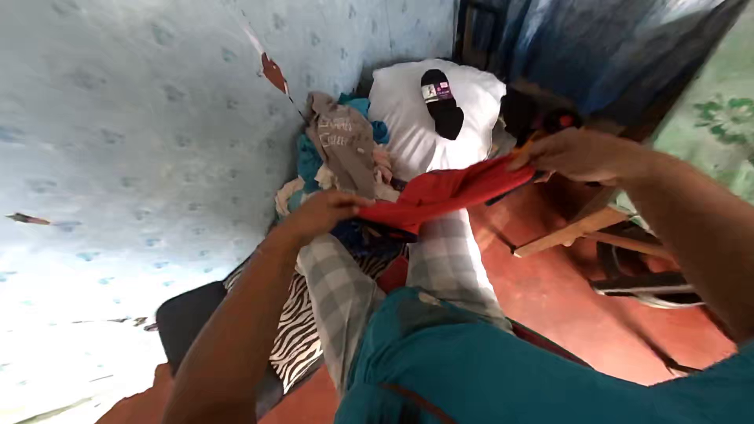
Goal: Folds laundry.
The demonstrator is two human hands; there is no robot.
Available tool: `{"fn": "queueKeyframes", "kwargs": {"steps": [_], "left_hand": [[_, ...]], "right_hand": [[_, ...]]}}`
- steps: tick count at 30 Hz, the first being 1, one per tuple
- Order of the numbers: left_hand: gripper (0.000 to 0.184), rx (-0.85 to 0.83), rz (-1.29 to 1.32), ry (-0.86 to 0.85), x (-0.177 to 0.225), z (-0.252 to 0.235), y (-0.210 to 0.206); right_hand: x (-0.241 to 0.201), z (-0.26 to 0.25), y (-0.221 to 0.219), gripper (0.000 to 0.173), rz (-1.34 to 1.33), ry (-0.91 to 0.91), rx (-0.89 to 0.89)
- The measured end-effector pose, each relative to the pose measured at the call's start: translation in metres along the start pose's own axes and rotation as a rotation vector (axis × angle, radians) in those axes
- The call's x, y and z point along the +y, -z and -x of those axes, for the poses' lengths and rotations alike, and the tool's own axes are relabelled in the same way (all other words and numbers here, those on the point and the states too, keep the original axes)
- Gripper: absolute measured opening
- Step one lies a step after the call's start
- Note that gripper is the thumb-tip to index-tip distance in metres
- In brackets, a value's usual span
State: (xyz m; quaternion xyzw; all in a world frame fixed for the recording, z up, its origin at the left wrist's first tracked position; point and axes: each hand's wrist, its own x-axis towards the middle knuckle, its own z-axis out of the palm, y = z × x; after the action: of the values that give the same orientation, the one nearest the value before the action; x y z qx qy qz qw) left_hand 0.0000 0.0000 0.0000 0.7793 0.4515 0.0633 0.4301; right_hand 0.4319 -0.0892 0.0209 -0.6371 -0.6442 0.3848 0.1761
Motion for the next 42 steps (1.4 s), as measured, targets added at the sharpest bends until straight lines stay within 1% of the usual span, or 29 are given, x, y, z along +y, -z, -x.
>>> {"fn": "queueKeyframes", "kwargs": {"steps": [3,5,7,10,13,15,17,20,22,24,27,32,35,37,38,39,40,42], "left_hand": [[0.029,0.214,0.296,-0.015,0.017,0.010,0.029],[0.030,0.281,0.445,-0.071,0.026,0.018,0.040],[0.031,0.337,0.506,-0.118,0.037,0.028,0.047],[0.031,0.392,0.531,-0.165,0.056,0.041,0.058],[0.033,0.469,0.374,-0.224,0.066,0.051,0.068],[0.037,0.549,0.210,-0.228,0.072,0.058,0.072],[0.038,0.627,0.081,-0.198,0.081,0.067,0.071],[0.030,0.734,-0.128,-0.120,0.091,0.077,0.064],[0.022,0.769,-0.266,-0.082,0.091,0.083,0.060],[0.018,0.768,-0.357,-0.085,0.084,0.087,0.059],[0.017,0.727,-0.392,-0.075,0.076,0.094,0.061],[0.017,0.690,-0.466,-0.069,0.075,0.104,0.065],[0.014,0.648,-0.537,-0.151,0.073,0.117,0.070],[0.016,0.595,-0.453,-0.223,0.066,0.128,0.078],[0.015,0.573,-0.349,-0.254,0.061,0.132,0.082],[0.014,0.553,-0.183,-0.283,0.057,0.132,0.083],[0.013,0.538,0.013,-0.298,0.053,0.129,0.083],[0.012,0.536,0.291,-0.218,0.051,0.114,0.076]], "right_hand": [[-0.012,0.008,0.016,0.026,-0.217,0.035,0.180],[-0.015,0.013,0.022,0.025,-0.355,0.119,0.235],[-0.019,0.015,0.028,0.028,-0.455,0.218,0.272],[-0.033,0.017,0.036,0.030,-0.510,0.290,0.338],[-0.048,0.016,0.038,0.030,-0.468,0.305,0.396],[-0.057,0.016,0.038,0.034,-0.346,0.284,0.446],[-0.069,0.017,0.037,0.036,-0.168,0.234,0.496],[-0.086,0.017,0.030,0.028,0.043,0.194,0.543],[-0.091,0.017,0.026,0.022,0.091,0.189,0.551],[-0.092,0.016,0.025,0.017,0.099,0.204,0.550],[-0.093,0.016,0.023,0.012,0.097,0.205,0.532],[-0.099,0.017,0.018,0.010,0.120,0.166,0.506],[-0.097,0.026,0.021,0.010,0.149,0.267,0.438],[-0.090,0.035,0.030,0.015,0.045,0.385,0.304],[-0.084,0.035,0.032,0.016,-0.096,0.439,0.246],[-0.080,0.031,0.032,0.013,-0.254,0.480,0.202],[-0.077,0.025,0.029,0.007,-0.400,0.486,0.154],[-0.077,0.009,0.019,0.005,-0.603,0.404,0.126]]}}
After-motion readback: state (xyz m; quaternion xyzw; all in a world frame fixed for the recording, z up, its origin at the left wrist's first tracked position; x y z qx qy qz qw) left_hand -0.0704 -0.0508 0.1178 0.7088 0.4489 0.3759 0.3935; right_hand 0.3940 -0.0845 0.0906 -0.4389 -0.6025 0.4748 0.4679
